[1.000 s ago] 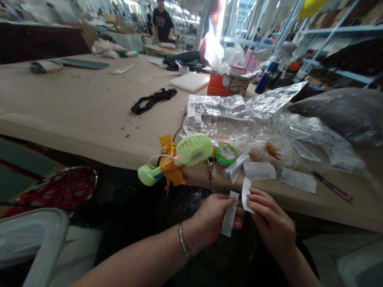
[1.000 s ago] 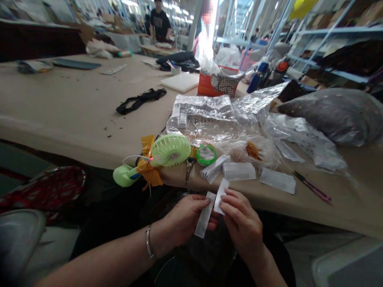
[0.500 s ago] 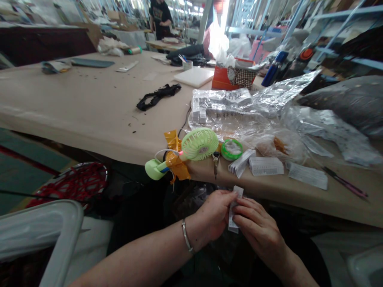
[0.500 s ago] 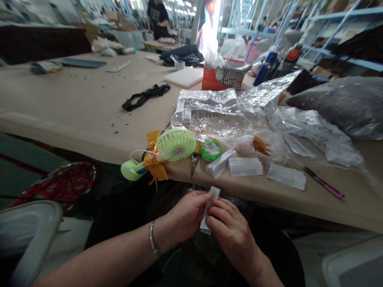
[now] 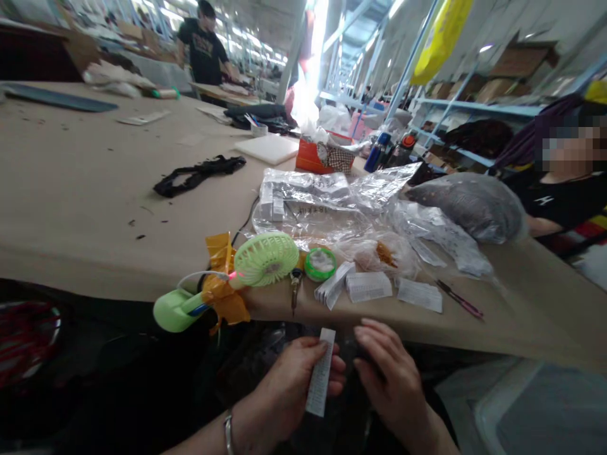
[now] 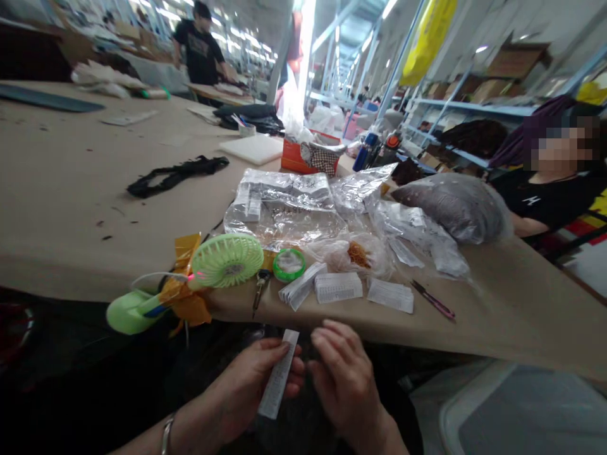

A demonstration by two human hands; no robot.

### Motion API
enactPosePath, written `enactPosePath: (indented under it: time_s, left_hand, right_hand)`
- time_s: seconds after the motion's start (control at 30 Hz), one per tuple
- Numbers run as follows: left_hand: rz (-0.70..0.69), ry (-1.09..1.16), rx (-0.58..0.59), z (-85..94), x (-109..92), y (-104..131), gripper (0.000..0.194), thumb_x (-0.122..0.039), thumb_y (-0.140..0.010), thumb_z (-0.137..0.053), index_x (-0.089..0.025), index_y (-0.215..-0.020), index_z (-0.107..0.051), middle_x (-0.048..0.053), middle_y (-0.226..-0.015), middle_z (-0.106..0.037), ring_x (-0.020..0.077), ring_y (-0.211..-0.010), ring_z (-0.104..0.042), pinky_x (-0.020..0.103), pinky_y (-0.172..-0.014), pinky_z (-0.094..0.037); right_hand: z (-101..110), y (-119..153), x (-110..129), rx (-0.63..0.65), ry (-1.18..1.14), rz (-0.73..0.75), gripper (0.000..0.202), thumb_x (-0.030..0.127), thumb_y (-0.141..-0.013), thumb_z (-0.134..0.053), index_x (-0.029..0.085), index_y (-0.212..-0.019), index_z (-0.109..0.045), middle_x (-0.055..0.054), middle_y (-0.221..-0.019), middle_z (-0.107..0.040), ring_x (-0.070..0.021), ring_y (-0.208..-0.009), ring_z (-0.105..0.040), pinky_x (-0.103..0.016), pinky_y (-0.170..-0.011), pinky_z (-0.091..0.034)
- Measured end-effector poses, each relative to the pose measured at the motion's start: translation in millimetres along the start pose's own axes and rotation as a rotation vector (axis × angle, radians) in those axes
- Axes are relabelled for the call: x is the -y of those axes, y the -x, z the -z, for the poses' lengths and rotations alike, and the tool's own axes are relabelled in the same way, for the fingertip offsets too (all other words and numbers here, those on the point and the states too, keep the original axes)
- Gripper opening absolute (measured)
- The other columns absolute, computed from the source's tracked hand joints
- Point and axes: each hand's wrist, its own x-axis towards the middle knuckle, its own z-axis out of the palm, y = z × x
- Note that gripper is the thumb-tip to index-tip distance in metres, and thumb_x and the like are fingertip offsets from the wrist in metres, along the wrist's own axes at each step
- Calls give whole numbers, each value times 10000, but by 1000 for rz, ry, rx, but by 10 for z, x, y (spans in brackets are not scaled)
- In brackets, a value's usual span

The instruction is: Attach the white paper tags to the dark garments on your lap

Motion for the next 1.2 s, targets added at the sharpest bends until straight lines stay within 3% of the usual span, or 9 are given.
enactPosePath:
  time_s: [0.1,0.2,0.33,0.57,0.67,0.77,0.87,0.97,1.2]
  left_hand:
    - [17,-43,0,26,26,6,143,-219,-894,-519,-84,-894,-565,81,-676,-657,149,-539,-623,266,-555,-508]
    - [22,-57,-7,62,89,-2,151,-232,-894,-529,-85,-915,-560,81,-689,-661,150,-547,-632,258,-548,-509]
    - [31,-68,1,84,136,-6,167,-245,-899,-524,-84,-935,-552,80,-698,-663,146,-544,-629,254,-546,-508]
    - [43,-110,5,34,93,20,159,-227,-910,-491,-80,-911,-552,76,-688,-655,131,-515,-611,242,-530,-495]
    - [37,-114,10,30,92,22,171,-224,-914,-471,-79,-927,-560,78,-692,-657,131,-510,-612,245,-529,-493]
    - [42,-88,48,38,96,30,185,-223,-900,-472,-79,-903,-588,81,-684,-655,138,-516,-615,260,-541,-498]
    - [13,8,123,50,88,45,156,-227,-804,-589,-82,-849,-627,66,-672,-646,125,-494,-583,251,-520,-474]
    - [-62,100,158,60,70,74,139,-170,-639,-700,-86,-730,-638,26,-629,-610,86,-489,-535,198,-487,-396]
    - [-98,161,22,106,63,101,128,-168,-565,-683,-124,-647,-597,1,-587,-576,90,-506,-510,208,-483,-347]
  right_hand:
    - [153,8,-364,-109,367,-275,533,412,-915,-498,115,-1353,-433,-203,-1241,-575,-352,-1224,-490,-562,-970,-449]
    - [205,88,-595,6,603,-418,662,587,-899,-407,83,-1323,-479,-240,-1271,-553,-412,-1214,-472,-600,-948,-423]
    - [210,268,-659,65,635,-399,542,518,-936,-376,118,-1261,-547,-198,-1261,-590,-377,-1171,-519,-562,-943,-422]
    - [376,345,-776,-157,278,-315,134,291,-900,-551,211,-907,-658,-72,-952,-697,-234,-930,-645,-433,-873,-496]
    - [339,284,-608,-263,151,-334,73,217,-879,-577,211,-920,-637,-72,-965,-687,-221,-934,-650,-431,-888,-499]
    - [179,196,-231,-297,-132,-283,165,103,-855,-564,214,-963,-618,-81,-1049,-665,-235,-1028,-632,-457,-918,-494]
    - [-33,114,155,-111,-297,-36,249,58,-828,-554,212,-1012,-619,-84,-1087,-652,-265,-1125,-586,-477,-920,-498]
    - [-222,75,371,19,-271,145,231,57,-823,-557,191,-996,-632,-87,-1052,-669,-252,-1124,-584,-448,-929,-497]
    - [-324,116,406,117,-155,202,178,53,-836,-554,173,-934,-641,-79,-995,-700,-217,-1084,-610,-431,-993,-448]
